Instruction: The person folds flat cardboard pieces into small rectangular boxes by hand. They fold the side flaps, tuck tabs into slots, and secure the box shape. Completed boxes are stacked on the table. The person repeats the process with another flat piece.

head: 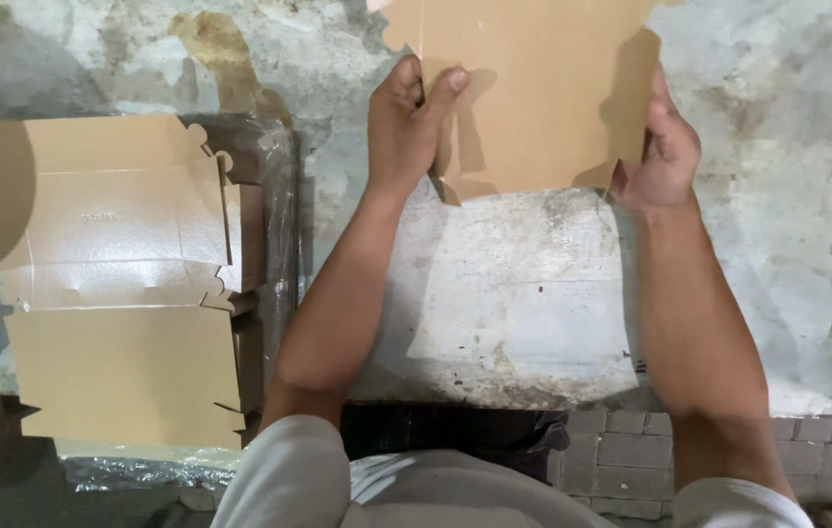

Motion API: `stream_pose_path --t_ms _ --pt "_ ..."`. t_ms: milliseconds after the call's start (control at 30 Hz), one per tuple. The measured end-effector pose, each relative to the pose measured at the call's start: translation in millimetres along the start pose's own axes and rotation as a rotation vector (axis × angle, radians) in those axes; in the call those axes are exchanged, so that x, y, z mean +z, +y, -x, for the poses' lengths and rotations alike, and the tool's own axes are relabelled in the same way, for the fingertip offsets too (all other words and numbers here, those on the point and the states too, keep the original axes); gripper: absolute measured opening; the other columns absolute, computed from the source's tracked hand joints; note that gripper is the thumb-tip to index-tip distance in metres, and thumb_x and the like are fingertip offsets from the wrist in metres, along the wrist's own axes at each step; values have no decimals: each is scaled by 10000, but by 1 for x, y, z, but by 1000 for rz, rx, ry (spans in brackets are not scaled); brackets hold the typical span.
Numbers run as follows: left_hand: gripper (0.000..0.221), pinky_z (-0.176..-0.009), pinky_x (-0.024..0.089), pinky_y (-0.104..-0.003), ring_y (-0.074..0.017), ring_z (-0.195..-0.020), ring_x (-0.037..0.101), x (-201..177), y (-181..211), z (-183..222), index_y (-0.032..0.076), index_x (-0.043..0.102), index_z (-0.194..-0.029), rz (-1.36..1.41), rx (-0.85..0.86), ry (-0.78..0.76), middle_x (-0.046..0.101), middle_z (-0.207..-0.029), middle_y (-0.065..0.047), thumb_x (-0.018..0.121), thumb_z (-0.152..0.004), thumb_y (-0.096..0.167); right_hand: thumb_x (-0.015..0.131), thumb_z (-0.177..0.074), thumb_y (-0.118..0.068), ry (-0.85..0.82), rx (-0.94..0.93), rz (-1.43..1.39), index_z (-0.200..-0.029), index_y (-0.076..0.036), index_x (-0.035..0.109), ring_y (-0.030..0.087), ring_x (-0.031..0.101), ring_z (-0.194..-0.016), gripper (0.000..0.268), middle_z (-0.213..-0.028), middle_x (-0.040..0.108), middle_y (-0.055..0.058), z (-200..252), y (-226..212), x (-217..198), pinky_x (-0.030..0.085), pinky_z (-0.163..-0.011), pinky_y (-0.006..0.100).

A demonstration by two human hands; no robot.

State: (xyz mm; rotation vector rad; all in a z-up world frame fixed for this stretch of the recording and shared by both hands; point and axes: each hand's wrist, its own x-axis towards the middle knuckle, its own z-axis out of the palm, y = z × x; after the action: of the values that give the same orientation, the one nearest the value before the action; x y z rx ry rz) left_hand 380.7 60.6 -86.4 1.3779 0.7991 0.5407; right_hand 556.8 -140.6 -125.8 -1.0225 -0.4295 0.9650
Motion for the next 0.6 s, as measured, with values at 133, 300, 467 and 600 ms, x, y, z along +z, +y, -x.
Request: stream_pose_path --t_ms 133,300,467,600 --pt "509 -569 190 -250 -40 -600 196 0 -13 1 209 201 -710 -35 118 61 159 -662 79 652 -871 383 620 -940 -300 -171 63 42 -1481 -110 420 211 611 -1114 608 -1266 593 31 6 7 0 501 -888 321" --pt "537 -535 207 -280 -59 -629 235 3 -8 -2 187 207 -650 -208 141 199 193 -642 92 594 -882 478 667 -980 -307 12 -106 546 -1316 -104 512 153 553 -1125 421 -1247 585 22 3 7 20 495 -983 340" --pt "594 -511 174 -298 -63 -565 221 0 -31 -6 152 226 -610 -389 285 193 186 -562 61 579 -970 466 480 -1061 -449 214 -222 898 -1008 -94 569 95 490 -845 369 -896 529 -37 8 10 26 396 -719 278" --pt "530 -498 209 -295 -47 -569 274 8 -12 4 157 244 -608 -343 230 200 228 -543 62 534 -939 452 437 -1096 -425 345 -212 1000 -821 -132 464 75 384 -711 403 -743 396 -75 6 10 28 321 -607 292"
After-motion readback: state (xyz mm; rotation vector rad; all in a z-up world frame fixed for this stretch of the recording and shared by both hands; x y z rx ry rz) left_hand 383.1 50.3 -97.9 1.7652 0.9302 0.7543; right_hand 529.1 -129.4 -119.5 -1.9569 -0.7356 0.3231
